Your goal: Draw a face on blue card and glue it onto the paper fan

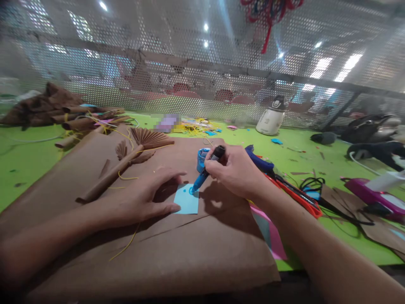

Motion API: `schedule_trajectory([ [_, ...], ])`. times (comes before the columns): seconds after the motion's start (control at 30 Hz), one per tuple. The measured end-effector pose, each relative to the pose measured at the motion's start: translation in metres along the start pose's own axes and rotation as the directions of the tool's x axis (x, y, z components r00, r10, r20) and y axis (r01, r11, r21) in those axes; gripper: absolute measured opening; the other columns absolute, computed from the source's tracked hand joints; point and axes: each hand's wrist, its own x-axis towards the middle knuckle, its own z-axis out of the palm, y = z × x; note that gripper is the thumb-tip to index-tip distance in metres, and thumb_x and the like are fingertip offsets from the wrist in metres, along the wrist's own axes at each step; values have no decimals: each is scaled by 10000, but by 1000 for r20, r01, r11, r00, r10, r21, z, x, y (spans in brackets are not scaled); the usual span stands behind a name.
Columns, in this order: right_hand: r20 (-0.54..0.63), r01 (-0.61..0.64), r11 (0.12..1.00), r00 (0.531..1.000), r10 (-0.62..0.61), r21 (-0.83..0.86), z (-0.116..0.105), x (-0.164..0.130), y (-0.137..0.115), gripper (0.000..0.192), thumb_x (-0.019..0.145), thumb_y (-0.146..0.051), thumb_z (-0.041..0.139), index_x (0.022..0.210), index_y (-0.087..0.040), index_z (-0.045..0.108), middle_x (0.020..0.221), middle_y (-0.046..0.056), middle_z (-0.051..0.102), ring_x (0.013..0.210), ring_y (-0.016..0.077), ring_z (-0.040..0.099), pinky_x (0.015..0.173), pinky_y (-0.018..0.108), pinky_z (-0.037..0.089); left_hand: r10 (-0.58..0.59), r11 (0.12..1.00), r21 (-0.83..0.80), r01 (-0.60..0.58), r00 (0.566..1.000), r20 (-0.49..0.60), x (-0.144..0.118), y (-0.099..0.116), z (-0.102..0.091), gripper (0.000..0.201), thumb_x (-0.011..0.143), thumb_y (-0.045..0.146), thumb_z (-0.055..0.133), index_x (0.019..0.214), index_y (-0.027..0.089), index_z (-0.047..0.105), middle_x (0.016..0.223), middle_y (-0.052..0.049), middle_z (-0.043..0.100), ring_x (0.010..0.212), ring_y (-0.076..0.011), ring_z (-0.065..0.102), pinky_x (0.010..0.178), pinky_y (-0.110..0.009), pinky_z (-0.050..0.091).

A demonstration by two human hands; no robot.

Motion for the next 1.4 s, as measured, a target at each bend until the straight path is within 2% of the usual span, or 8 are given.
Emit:
schedule_trajectory([
  [0.23, 53, 12, 999, 999, -10, -44, 0, 1, -1, 70, 768, -157, 522, 706, -168, 552, 564, -45, 482, 497, 96, 470, 491, 253, 347, -12, 1000, -1, 12, 1000, -1, -1, 0, 0, 612, 772, 414, 683, 1306, 222, 454, 1205, -81, 561, 1113, -269, 516, 948, -453, 430],
  [0.47, -7, -7, 1000, 1000, 7, -11, -5, 2, -1, 50, 757, -168, 551, 710, -174, 569, 563, -35, 517, 497, 98, 483, 483, 247, 370, 11, 1000, 8, -11, 1000, -18, 0, 1, -1, 581, 772, 413, 683, 1281, 232, 471, 1214, -85, 573, 1115, -273, 519, 956, -457, 424],
  [0.63, -197, -48, 986, 977, 80, 162, -10, 4, -3, 59, 734, -173, 587, 680, -191, 568, 506, -26, 536, 450, 109, 497, 440, 248, 383, -1, 1000, -10, 1, 1000, -14, -1, 3, -2, 594, 776, 377, 682, 1309, 254, 452, 1244, -69, 550, 1146, -267, 494, 985, -457, 400],
  [0.77, -423, 31, 946, 899, 115, 322, -16, 10, 3, 41, 757, -214, 600, 727, -215, 573, 520, -21, 550, 457, 124, 518, 440, 261, 412, 7, 1000, -20, -7, 1000, -3, -2, 0, -1, 613, 783, 374, 673, 1335, 273, 426, 1250, -56, 536, 1154, -258, 480, 991, -444, 396],
  [0.9, -542, 73, 951, 833, 108, 300, -18, 20, 13, 64, 759, -240, 635, 727, -214, 586, 521, -21, 564, 449, 121, 512, 459, 269, 439, -1, 1000, -15, 1, 1000, -1, -3, -1, -1, 616, 788, 379, 663, 1344, 271, 420, 1245, -63, 534, 1156, -269, 472, 985, -463, 396],
  [1.07, -461, -45, 970, 874, 154, 239, -10, 31, 28, 119, 737, -271, 648, 701, -181, 577, 477, -34, 553, 417, 106, 487, 446, 251, 417, -14, 1000, 11, 14, 1000, 3, -3, 2, -3, 600, 774, 395, 664, 1313, 229, 458, 1186, -77, 554, 1107, -279, 492, 956, -481, 414],
  [1.23, -234, -156, 970, 952, 198, 188, -1, 36, 34, 184, 720, -307, 653, 646, -163, 566, 470, -24, 569, 414, 98, 494, 446, 229, 404, -25, 999, 35, 25, 1000, -3, -4, 2, -2, 604, 767, 398, 660, 1310, 221, 463, 1191, -93, 562, 1118, -294, 494, 946, -474, 418],
  [1.4, -167, -179, 976, 966, 199, 126, 1, 39, 34, 214, 721, -295, 655, 588, -159, 558, 452, -22, 558, 417, 92, 496, 451, 215, 396, -14, 999, 40, 14, 1000, -6, -4, 1, -1, 599, 762, 398, 662, 1300, 217, 469, 1186, -96, 570, 1108, -292, 504, 925, -457, 425],
])
